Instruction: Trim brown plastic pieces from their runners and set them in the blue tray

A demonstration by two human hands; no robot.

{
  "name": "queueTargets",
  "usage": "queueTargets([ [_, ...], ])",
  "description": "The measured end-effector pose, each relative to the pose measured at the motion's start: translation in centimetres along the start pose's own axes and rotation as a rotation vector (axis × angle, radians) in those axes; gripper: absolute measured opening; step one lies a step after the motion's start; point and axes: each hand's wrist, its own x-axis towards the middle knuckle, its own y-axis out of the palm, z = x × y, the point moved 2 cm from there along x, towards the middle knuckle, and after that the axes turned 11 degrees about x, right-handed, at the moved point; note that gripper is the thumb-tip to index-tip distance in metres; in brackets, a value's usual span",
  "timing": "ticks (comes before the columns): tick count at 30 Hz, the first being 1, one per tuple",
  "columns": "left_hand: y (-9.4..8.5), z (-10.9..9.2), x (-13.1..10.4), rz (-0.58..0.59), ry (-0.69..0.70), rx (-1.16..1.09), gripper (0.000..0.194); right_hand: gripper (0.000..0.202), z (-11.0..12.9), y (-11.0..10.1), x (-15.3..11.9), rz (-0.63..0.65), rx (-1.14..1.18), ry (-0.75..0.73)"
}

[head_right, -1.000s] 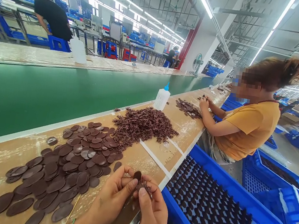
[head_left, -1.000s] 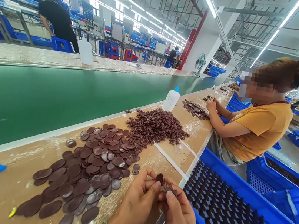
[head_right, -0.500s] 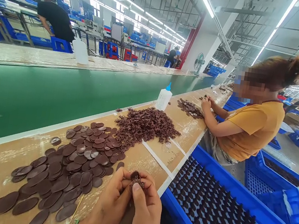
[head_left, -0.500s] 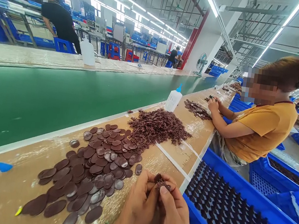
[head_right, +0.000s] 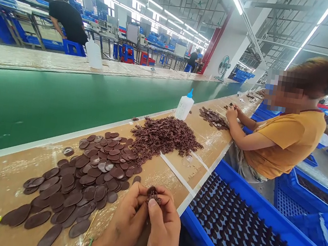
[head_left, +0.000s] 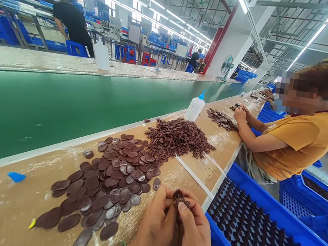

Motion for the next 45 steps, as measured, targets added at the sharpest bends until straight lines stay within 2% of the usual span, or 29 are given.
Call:
queueTargets([
  [5,0.0,0.1,0.0,0.002,0.003,0.008,0.017,0.02,-0.5,-0.3,0.2,0.023,0.024,0.039],
  [12,-0.4,-0.8,-0.1,0.05,0.027,0.062,0.016,0.03,-0.5,-0.3,0.2,-0.013,0.115,0.139],
  [18,-0.5,-0.4,0.0,0.033,0.066,0.133,0.017,0.03,-0.4,-0.4,0.1,-0.006,0.12,0.161],
  [32,-0.6,-0.1,0.0,0.084,0.111,0.328,0.019,0.029,0.6,-0.1,0.5,0.029,0.123,0.239],
  [37,-0.7,-0.4,0.1,0.086,0.208,0.292,0.019,0.032,0.8,-0.3,0.7,0.035,0.136,0.265],
  [45,-0.8,-0.6,0.0,0.094,0.228,0.343,0.018,0.028,0.7,-0.6,0.6,0.061,0.165,0.261],
])
